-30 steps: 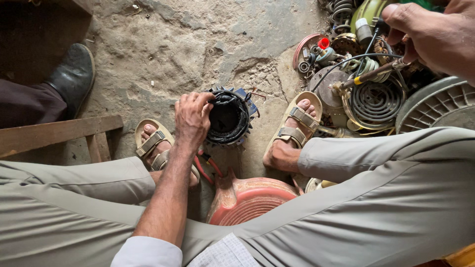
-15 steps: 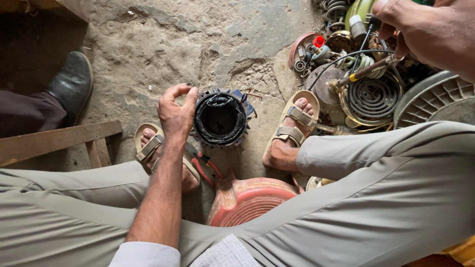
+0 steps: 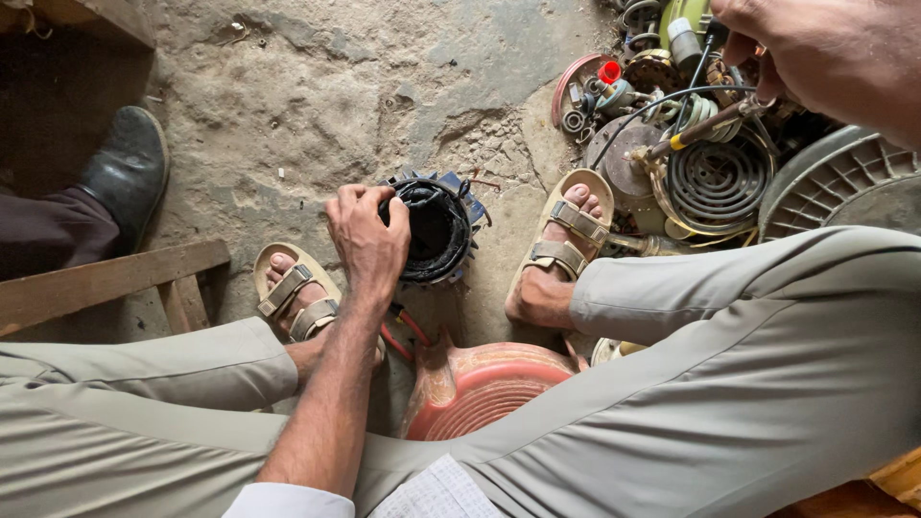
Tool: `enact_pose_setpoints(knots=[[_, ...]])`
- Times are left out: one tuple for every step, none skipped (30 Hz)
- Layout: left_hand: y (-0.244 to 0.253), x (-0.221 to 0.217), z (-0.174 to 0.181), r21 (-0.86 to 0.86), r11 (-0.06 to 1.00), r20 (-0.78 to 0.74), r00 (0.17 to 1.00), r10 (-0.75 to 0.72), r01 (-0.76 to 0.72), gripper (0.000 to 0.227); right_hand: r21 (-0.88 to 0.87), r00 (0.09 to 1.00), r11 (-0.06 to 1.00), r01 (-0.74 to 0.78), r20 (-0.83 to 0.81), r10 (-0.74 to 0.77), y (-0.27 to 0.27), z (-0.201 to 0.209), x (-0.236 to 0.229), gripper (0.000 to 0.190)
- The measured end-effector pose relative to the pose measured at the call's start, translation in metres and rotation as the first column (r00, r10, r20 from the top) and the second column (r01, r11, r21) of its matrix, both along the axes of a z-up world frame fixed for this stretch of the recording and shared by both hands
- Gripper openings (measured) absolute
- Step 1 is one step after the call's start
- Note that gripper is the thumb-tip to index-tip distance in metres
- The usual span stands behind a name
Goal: The person sits on a low stool and uses a screwdriver to scrape and clean the interior of a cylindrical motor stator resting on the floor. They rotate the stator and continue scraping the inner surface throughout the video.
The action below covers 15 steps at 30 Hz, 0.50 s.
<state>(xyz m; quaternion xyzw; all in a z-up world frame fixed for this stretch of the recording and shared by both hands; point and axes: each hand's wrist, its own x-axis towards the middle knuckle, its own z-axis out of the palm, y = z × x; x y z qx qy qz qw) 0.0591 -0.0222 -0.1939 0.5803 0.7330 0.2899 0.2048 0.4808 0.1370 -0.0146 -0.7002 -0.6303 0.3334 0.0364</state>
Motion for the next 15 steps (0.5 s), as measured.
enact_pose_setpoints(knots=[[-0.002, 0.002, 0.000, 0.023, 1.000, -0.034, 0.999, -0.006, 0.007, 0.024, -0.004, 1.000, 1.000, 0.002, 0.002, -0.002, 0.000, -0.001, 0.001, 0.046], [-0.002, 0.003, 0.000, 0.005, 1.000, -0.002, 1.000, 0.005, -0.005, 0.024, -0.003, 1.000, 1.000, 0.004, -0.002, -0.004, 0.001, -0.002, 0.001, 0.046], [-0.002, 0.004, 0.000, -0.013, 1.000, 0.029, 0.999, 0.016, -0.016, 0.025, -0.003, 1.000, 1.000, 0.006, -0.006, -0.006, 0.001, -0.003, 0.001, 0.046], [-0.003, 0.005, -0.001, -0.032, 0.999, 0.061, 0.998, 0.028, -0.027, 0.026, -0.006, 1.000, 1.000, 0.006, -0.014, -0.006, 0.002, -0.002, 0.001, 0.047], [-0.003, 0.004, -0.003, -0.041, 0.999, 0.073, 0.997, 0.033, -0.030, 0.026, -0.007, 1.000, 1.000, 0.007, -0.015, -0.007, 0.002, -0.003, 0.002, 0.047], [-0.001, 0.005, -0.005, -0.050, 0.998, 0.087, 0.996, 0.035, -0.031, 0.026, -0.010, 1.000, 1.000, 0.009, -0.012, -0.010, 0.001, -0.004, 0.004, 0.047], [0.000, 0.006, -0.006, -0.058, 0.998, 0.102, 0.994, 0.038, -0.032, 0.026, -0.010, 1.000, 1.000, 0.013, -0.012, -0.013, 0.000, -0.005, 0.006, 0.048], [0.000, 0.008, -0.005, -0.086, 0.995, 0.124, 0.990, 0.060, -0.050, 0.028, -0.011, 1.000, 1.000, 0.014, -0.011, -0.014, 0.002, -0.006, 0.008, 0.048], [0.000, 0.012, -0.004, -0.114, 0.991, 0.145, 0.986, 0.083, -0.066, 0.031, -0.011, 1.000, 1.000, 0.013, -0.009, -0.013, 0.002, -0.006, 0.010, 0.049], [0.001, 0.016, -0.002, -0.140, 0.987, 0.163, 0.981, 0.106, -0.084, 0.033, -0.011, 1.000, 1.000, 0.015, -0.010, -0.015, 0.003, -0.008, 0.011, 0.049], [0.001, 0.019, 0.001, -0.168, 0.983, 0.181, 0.978, 0.101, -0.071, 0.034, -0.006, 1.000, 1.000, 0.013, -0.006, -0.013, 0.003, -0.009, 0.012, 0.049], [0.000, 0.023, 0.005, -0.197, 0.979, 0.204, 0.974, 0.095, -0.055, 0.035, 0.000, 1.000, 1.000, 0.011, -0.003, -0.011, 0.003, -0.008, 0.012, 0.050], [0.000, 0.028, 0.008, -0.226, 0.973, 0.226, 0.970, 0.090, -0.038, 0.036, 0.004, 1.000, 1.000, 0.009, 0.001, -0.009, 0.002, -0.007, 0.012, 0.050], [-0.002, 0.035, 0.010, -0.186, 0.982, 0.214, 0.976, 0.040, 0.000, 0.037, 0.017, 1.000, 1.000, -0.003, 0.006, 0.003, 0.001, -0.004, 0.010, 0.051], [-0.004, 0.042, 0.012, -0.148, 0.988, 0.200, 0.980, -0.010, 0.040, 0.038, 0.034, 1.000, 0.999, -0.010, 0.015, 0.009, 0.000, 0.000, 0.007, 0.051]])
